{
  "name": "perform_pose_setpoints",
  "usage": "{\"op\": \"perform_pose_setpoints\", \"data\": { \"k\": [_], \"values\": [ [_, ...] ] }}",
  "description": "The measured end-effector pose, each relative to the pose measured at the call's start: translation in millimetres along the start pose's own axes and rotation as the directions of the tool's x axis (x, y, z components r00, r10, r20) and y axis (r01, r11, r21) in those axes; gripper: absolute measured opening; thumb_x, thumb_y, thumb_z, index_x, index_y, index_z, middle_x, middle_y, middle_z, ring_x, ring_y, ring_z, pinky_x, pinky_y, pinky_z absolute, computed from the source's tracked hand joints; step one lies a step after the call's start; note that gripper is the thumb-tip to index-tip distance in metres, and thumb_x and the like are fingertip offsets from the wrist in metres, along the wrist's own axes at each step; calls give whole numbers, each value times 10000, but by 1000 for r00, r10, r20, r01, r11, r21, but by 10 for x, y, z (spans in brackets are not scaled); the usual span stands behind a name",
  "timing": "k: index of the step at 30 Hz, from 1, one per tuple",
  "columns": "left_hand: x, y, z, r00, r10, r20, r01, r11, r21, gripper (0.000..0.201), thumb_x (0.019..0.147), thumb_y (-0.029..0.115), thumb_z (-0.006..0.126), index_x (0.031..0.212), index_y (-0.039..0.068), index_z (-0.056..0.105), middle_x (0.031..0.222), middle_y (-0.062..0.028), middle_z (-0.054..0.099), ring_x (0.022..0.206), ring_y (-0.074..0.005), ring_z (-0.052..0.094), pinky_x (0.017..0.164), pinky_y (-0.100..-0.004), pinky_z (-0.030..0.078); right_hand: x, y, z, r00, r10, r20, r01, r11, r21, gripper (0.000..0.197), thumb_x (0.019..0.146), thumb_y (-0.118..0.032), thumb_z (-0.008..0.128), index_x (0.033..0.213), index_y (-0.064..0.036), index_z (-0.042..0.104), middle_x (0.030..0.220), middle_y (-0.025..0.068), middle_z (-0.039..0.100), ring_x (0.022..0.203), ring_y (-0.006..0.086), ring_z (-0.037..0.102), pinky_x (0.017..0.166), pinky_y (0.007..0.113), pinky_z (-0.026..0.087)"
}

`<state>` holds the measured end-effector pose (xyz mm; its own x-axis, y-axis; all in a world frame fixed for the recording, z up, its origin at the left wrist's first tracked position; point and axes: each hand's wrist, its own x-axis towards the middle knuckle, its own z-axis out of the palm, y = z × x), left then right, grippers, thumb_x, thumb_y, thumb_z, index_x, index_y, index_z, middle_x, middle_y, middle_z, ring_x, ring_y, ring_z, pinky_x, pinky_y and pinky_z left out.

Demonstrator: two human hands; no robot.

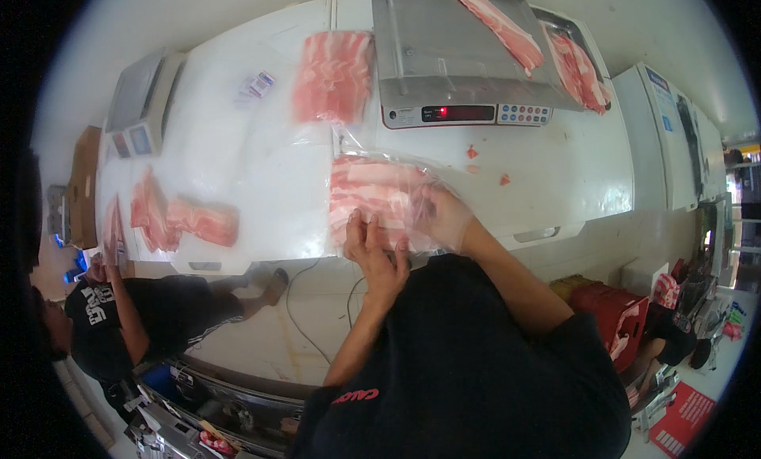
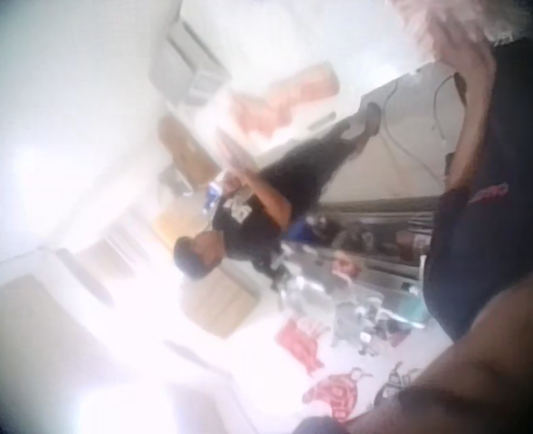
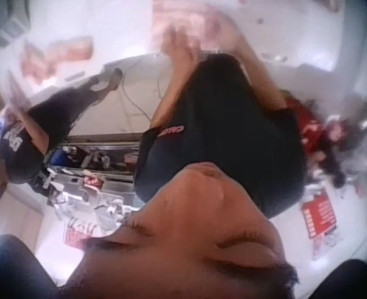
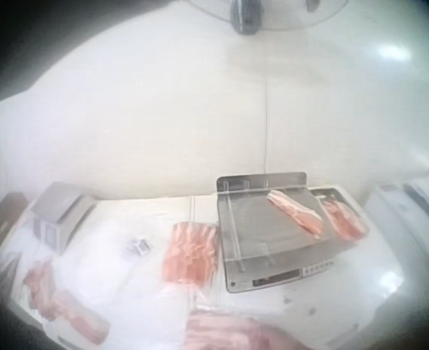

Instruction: The person picks up slices of raw meat from a metal tray, places them onto a digital scale to weigh them, and then puts the weighed portions into plastic bags.

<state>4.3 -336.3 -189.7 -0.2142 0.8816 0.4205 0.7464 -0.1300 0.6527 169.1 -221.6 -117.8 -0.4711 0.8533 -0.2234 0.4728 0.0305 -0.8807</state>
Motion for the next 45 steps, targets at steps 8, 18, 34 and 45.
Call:
{"op": "perform_pose_setpoints", "data": {
  "k": [8, 18, 34, 45],
  "values": [
    [-30, -61, 19, 1000, -3, -10, 2, 997, -83, 738, 1002, 286, 660, 1592, -22, 340, 1677, -323, 248, 1549, -467, 261, 1202, -560, 198, 99, -227, -58, 957, -257, 137, 261, 965, -10, 514, 896, -94, 712, 1404, -58, 641, 1146, 141, 688, 1017, 239, 652, 876, 369, 530],
    [36, 17, -89, 996, -85, 2, 85, 987, -138, 678, 1038, 312, 608, 1579, -22, 371, 1650, -307, 316, 1520, -468, 319, 1199, -551, 233, -1199, 590, -1377, 886, 437, -151, -363, 860, 359, 251, 1021, -141, 652, 1238, -28, 707, 897, 26, 744, 536, -3, 410, 475, 194, 256],
    [176, 501, 177, 902, -278, -331, 164, 929, -333, 390, 1123, 246, 503, 1395, -31, 536, 1331, -142, 579, 1172, -243, 564, 964, -366, 469, -624, 331, -4220, 98, -383, -919, 336, 882, -332, 337, 1100, -173, 597, 1362, 39, 611, 714, 9, 630, 530, 76, 520, 520, 245, 435],
    [-27, 1022, 675, 866, -311, -392, 248, 947, -204, 381, 1116, 270, 534, 1363, -21, 546, 1276, -126, 563, 1122, -236, 554, 951, -375, 464, -140, 657, -4742, 30, -540, -841, -4, 842, -540, 411, 978, 41, 611, 1328, -151, 710, 793, 154, 680, 633, 269, 653, 636, 359, 521]
  ]
}}
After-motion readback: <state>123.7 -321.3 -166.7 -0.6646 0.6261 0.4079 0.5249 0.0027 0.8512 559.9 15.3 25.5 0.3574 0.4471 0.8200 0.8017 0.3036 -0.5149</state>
